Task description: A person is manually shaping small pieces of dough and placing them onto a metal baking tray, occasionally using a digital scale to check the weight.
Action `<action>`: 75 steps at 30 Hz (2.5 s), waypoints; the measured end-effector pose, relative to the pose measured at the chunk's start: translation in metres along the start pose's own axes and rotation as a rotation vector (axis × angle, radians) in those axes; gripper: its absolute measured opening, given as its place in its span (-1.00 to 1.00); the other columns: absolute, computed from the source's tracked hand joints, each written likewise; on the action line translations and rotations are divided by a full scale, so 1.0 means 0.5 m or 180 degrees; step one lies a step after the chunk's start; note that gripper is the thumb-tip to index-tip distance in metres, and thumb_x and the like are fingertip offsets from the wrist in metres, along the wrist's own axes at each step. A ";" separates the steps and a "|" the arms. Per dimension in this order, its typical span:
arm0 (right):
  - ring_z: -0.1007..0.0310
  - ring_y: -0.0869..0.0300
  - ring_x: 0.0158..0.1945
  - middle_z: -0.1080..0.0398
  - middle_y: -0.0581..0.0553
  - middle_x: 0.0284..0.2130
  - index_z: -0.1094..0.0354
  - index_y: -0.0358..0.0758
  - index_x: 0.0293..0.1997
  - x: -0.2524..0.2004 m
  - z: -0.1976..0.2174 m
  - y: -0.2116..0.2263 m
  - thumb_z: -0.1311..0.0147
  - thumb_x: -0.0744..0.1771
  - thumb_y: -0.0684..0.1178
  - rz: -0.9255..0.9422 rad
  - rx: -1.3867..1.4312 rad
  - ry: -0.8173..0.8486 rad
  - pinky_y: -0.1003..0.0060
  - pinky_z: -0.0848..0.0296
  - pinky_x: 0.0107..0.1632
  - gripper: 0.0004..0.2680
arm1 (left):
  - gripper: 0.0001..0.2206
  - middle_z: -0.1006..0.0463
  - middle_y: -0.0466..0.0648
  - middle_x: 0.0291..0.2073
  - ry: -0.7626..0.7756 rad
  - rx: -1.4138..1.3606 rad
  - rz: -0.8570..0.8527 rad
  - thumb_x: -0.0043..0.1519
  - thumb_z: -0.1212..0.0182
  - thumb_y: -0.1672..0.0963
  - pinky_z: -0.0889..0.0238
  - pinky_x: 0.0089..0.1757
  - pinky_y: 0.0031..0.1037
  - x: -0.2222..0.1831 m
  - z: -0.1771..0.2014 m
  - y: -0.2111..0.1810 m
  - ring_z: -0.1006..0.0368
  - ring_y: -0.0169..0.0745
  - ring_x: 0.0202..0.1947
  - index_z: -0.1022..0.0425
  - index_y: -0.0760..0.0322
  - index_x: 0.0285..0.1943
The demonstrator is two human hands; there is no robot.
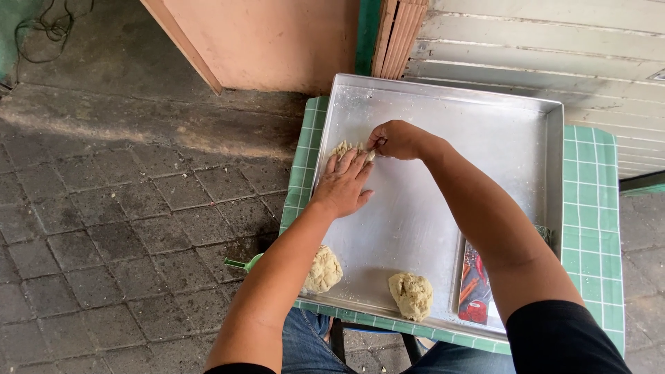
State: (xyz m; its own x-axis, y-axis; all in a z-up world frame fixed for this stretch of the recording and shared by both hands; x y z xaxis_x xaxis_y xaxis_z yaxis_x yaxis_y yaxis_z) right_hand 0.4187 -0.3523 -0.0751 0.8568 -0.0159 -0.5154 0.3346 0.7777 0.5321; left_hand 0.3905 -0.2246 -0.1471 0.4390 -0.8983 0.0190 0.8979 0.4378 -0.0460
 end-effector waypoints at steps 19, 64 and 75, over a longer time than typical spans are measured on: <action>-0.63 0.05 -0.31 -0.57 -0.18 -0.40 -0.55 -0.24 -0.22 0.098 -0.021 -0.053 -0.30 0.25 -0.05 -0.0116 0.0150 -0.0331 0.18 -0.57 -0.15 -0.86 | -0.44 -0.40 0.02 0.34 -0.0390 0.0095 -0.0358 0.30 0.08 -0.13 0.12 0.32 0.00 0.013 -0.026 -0.012 -0.07 0.03 0.44 -0.40 0.21 0.36; -0.44 0.13 0.03 -0.56 0.05 -0.17 -0.42 0.00 0.10 -0.051 -0.106 -0.075 -0.18 0.32 -0.07 0.1075 -0.0468 -0.3022 0.19 -0.25 0.10 -0.76 | -0.41 -0.33 -0.03 0.39 -0.0131 0.0084 -0.0212 0.22 0.00 -0.17 0.41 0.42 0.10 0.040 0.006 -0.002 0.00 0.00 0.49 -0.30 0.07 0.37; -0.38 0.11 0.01 -0.45 -0.02 -0.06 -0.12 -0.10 0.40 -0.054 -0.135 -0.017 0.06 0.37 -0.04 0.1432 -0.2003 -0.2936 0.19 -0.25 0.07 -0.61 | -0.34 -0.20 0.05 0.49 0.0256 -0.0079 -0.0163 0.28 0.10 -0.18 0.55 0.44 0.09 -0.003 0.009 -0.033 0.17 0.08 0.56 -0.24 0.22 0.46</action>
State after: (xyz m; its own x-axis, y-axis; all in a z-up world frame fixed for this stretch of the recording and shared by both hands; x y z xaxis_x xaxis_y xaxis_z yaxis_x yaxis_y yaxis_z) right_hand 0.3663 -0.3163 -0.1110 0.8917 0.0918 0.4433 -0.0963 0.9953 -0.0125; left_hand 0.3754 -0.2303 -0.1420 0.3876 -0.9200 -0.0583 0.9175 0.3911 -0.0718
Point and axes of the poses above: each hand's wrist, its own x-axis towards the middle knuckle, its own z-axis out of the back of the hand, y = z × x, the point moved 9 cm from there along x, towards the middle knuckle
